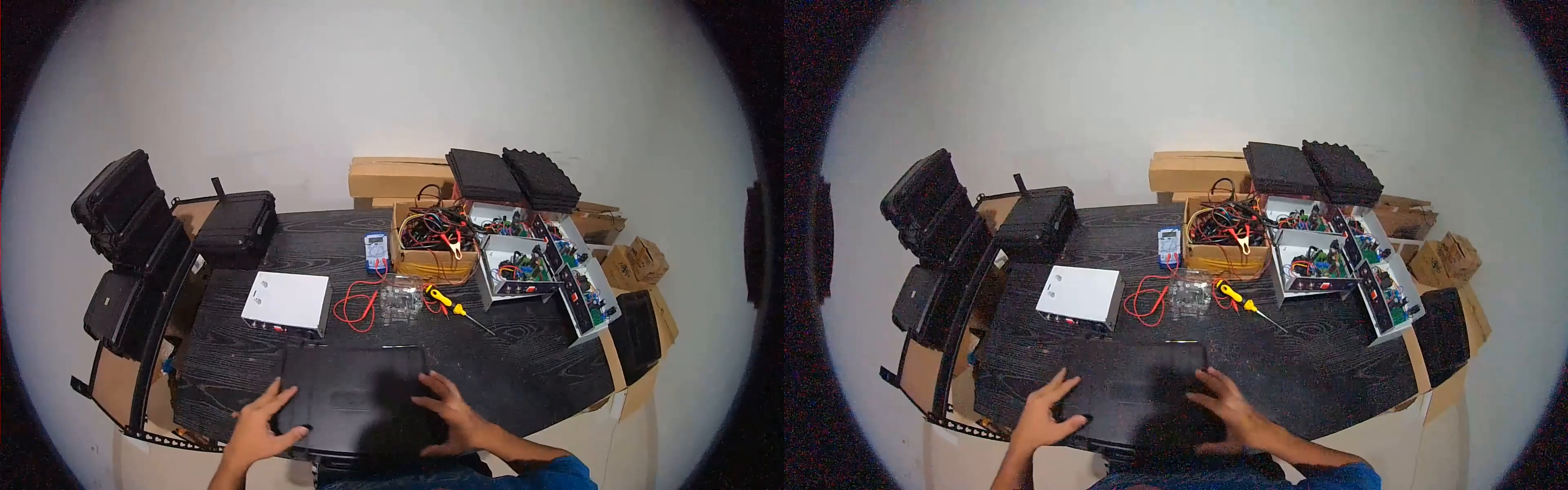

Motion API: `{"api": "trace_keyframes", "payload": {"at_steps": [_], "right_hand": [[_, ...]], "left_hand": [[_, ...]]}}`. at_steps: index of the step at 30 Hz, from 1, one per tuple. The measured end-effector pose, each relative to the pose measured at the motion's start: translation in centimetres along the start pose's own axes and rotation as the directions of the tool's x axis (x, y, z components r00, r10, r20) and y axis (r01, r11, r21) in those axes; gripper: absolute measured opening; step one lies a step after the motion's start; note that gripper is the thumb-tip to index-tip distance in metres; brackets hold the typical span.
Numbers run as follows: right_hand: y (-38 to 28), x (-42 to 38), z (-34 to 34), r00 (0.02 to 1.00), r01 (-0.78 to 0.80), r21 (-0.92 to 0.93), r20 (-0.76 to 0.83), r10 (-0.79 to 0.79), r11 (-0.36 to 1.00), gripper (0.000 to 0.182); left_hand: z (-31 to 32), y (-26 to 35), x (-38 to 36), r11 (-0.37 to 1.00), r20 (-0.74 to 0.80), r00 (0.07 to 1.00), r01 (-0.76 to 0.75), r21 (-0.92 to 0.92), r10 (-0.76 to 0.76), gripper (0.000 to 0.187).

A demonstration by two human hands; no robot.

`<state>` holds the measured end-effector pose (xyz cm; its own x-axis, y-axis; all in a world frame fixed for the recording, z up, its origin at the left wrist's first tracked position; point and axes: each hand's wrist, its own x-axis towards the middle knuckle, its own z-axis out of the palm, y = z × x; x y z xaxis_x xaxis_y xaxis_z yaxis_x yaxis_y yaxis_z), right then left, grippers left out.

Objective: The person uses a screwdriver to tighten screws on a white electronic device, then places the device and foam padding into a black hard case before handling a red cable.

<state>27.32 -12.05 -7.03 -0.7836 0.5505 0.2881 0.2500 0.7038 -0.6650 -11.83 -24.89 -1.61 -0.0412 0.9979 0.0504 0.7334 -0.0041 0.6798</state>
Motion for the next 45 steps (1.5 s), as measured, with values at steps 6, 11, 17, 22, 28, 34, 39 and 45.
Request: {"api": "trace_keyframes", "payload": {"at_steps": [6,11,17,22,28,34,39,45], "right_hand": [[-1.3,-4.0,-3.6,1.000,0.025,-0.112,0.014,-0.024,0.993,0.086],[-1.5,-5.2,-3.8,0.998,-0.001,-0.159,0.065,0.012,0.987,0.078],[-0.7,-4.9,-3.5,0.994,-0.030,-0.195,0.099,0.050,0.980,0.075],[1.3,-3.5,-3.9,0.998,0.000,-0.201,0.062,0.013,0.980,0.070],[2.1,-1.3,-5.0,0.997,0.030,-0.296,0.074,-0.008,0.955,0.057],[2.2,-0.2,-5.3,0.997,0.034,-0.380,0.071,-0.007,0.925,0.052],[2.3,0.2,-4.6,0.995,0.008,-0.453,0.089,0.036,0.892,0.056],[-1.3,1.3,-3.8,0.983,-0.081,-0.526,0.098,0.155,0.847,0.068]], "left_hand": [[3.1,4.7,1.9,0.999,0.223,0.974,-0.046,-0.008,0.046,0.104],[4.4,3.9,3.6,0.937,0.322,0.922,-0.289,0.198,0.216,0.119],[4.2,3.9,5.2,0.903,0.369,0.883,-0.379,0.203,0.288,0.122],[4.4,2.9,7.4,0.894,0.329,0.876,-0.419,0.158,0.352,0.116],[4.9,2.2,9.7,0.867,0.257,0.868,-0.472,0.159,0.425,0.106],[5.4,1.4,11.5,0.816,0.186,0.843,-0.537,0.214,0.505,0.099],[6.0,1.2,11.7,0.798,0.117,0.839,-0.542,0.261,0.532,0.091],[9.3,-4.0,11.7,0.637,-0.022,0.662,-0.711,0.297,0.749,0.073]]}}
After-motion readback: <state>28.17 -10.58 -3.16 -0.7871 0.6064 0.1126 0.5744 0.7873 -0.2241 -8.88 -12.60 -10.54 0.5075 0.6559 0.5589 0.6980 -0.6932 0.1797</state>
